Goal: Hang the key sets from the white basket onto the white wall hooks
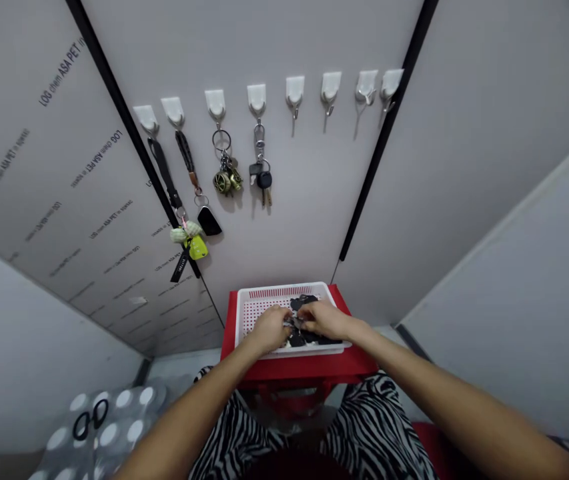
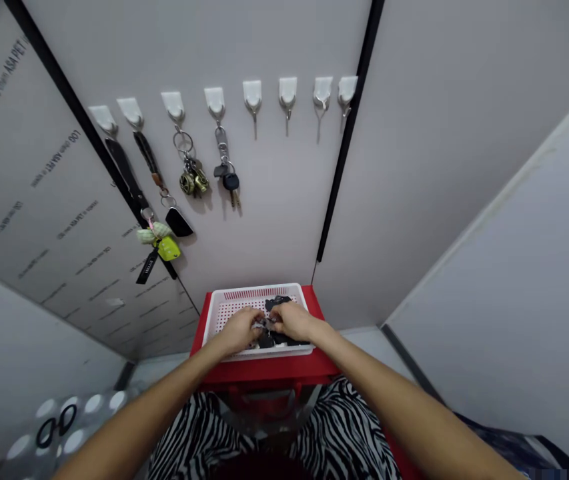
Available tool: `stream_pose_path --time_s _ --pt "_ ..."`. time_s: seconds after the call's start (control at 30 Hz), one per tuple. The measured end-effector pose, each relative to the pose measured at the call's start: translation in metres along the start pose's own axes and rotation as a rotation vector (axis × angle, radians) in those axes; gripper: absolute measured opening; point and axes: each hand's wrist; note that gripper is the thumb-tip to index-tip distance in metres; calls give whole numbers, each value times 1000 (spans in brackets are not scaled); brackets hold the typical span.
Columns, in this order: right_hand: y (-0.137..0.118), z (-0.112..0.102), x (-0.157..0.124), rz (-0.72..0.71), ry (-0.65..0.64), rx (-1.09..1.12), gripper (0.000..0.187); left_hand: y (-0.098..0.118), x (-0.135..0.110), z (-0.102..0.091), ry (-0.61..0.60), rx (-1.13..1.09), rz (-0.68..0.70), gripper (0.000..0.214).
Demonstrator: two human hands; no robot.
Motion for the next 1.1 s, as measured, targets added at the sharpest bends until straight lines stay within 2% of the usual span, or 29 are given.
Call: stream_pose_path --time_s 0.2,0.3,0.4,0.47,0.57,0.73,0.87,0.97,1.03,1.1 --pt "3 9 -3 53 -53 142 21 -4 4 2 -26 15 -60 22" --pt "1 12 -4 78 -116 247 33 -8 2 1 -42 -9 -49 18" --pt "-1 15 -1 87 -76 360 34 -11 2 -3 -37 -80 -48 13" --pt "-5 16 4 131 -29 526 24 -12 4 -6 14 -212 -79 13" --pt "-14 10 11 196 70 821 17 -13 7 -8 100 -546 -135 22" --pt "-31 -5 16 192 196 1087 20 -8 5 -14 48 -1018 -137 30" --pt "-36 -6 19 220 261 1125 22 2 4 -26 118 -1175 -209 33" --pt "-37 -2 23 201 316 1087 24 9 6 -29 173 -1150 -155 39" --pt "-37 -1 26 189 341 972 22 11 8 -29 220 -1078 -109 36" --pt "-35 -3 27 172 372 747 21 13 10 -31 280 -994 -86 28"
Point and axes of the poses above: each hand's wrist, its own x-axis towards the middle knuckle, its own z-axis out of the palm, y = z × x, and after that the axes turned 3 degrees about -y, right-handed
